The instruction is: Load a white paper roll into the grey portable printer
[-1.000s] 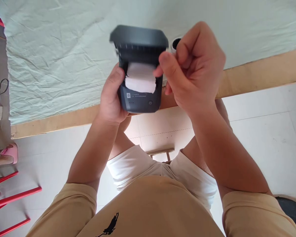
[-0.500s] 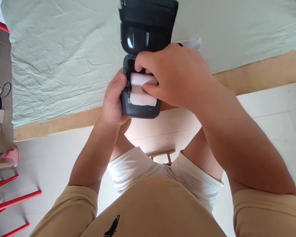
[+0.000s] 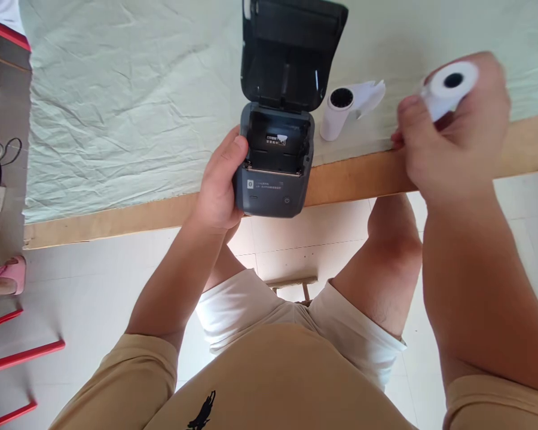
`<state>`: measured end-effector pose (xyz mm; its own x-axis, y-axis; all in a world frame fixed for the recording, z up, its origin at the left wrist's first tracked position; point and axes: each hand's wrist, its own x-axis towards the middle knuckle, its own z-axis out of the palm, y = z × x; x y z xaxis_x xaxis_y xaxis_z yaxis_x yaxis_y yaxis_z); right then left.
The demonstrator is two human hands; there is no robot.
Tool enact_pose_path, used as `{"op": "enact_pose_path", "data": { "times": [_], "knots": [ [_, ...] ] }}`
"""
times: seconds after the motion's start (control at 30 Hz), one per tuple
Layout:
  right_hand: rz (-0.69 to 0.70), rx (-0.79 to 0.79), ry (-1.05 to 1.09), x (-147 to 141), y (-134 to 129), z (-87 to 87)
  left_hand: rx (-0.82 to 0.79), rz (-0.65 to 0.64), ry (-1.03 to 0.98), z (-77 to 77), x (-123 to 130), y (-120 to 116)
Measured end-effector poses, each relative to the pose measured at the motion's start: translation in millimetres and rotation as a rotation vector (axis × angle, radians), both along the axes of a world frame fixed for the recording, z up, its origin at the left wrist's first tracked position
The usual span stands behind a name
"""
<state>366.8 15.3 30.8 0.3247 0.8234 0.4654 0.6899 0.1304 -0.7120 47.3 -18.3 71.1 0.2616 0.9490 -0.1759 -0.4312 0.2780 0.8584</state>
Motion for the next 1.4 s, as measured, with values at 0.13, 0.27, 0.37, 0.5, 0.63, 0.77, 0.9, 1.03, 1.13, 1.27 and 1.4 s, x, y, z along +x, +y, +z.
{"op": "enact_pose_path", "data": {
  "times": [0.13, 0.27, 0.37, 0.5, 0.63, 0.77, 0.9, 1.03, 1.13, 1.27, 1.4],
  "knots": [
    [-0.107, -0.053, -0.284, 8.4, 7.9, 3.5, 0.008, 0.015, -0.028, -0.1, 0.2, -0.9],
    [-0.118, -0.221, -0.315, 14.8, 9.4, 8.3, 0.020, 0.019, -0.008, 0.8, 0.7, -1.4],
    [-0.011, -0.007, -0.375, 12.3, -0.4, 4.8, 0.007, 0.029, -0.006, -0.3, 0.8, -0.4],
    [0.152, 0.217, -0.317, -20.8, -16.9, 2.2, -0.033, 0.026, -0.006, -4.8, -0.1, 3.5],
    [0.287, 0.080, -0.337, -55.1, -9.1, -2.5, -0.027, 0.016, -0.003, -8.5, -1.6, 9.8],
    [0.307, 0.055, -0.308, -57.4, 11.4, -13.6, -0.026, 0.002, 0.036, -9.8, -2.5, 14.9],
    [0.333, 0.058, -0.273, -54.0, 13.3, -15.5, -0.022, -0.022, 0.050, -10.1, -4.2, 13.8],
    [0.346, -0.034, -0.181, -61.2, 6.2, -7.4, -0.025, -0.037, 0.057, -11.9, -5.9, 10.5],
    [0.329, -0.083, -0.111, -65.1, 4.6, -3.4, -0.014, -0.021, 0.066, -14.1, -5.9, 9.7],
    [0.325, -0.111, -0.048, -62.4, 3.7, -3.3, -0.026, -0.009, 0.063, -15.1, -4.2, 10.1],
    [0.293, -0.083, -0.066, -59.3, 5.1, -4.7, -0.030, 0.011, 0.042, -14.3, -2.9, 10.5]
  ]
}}
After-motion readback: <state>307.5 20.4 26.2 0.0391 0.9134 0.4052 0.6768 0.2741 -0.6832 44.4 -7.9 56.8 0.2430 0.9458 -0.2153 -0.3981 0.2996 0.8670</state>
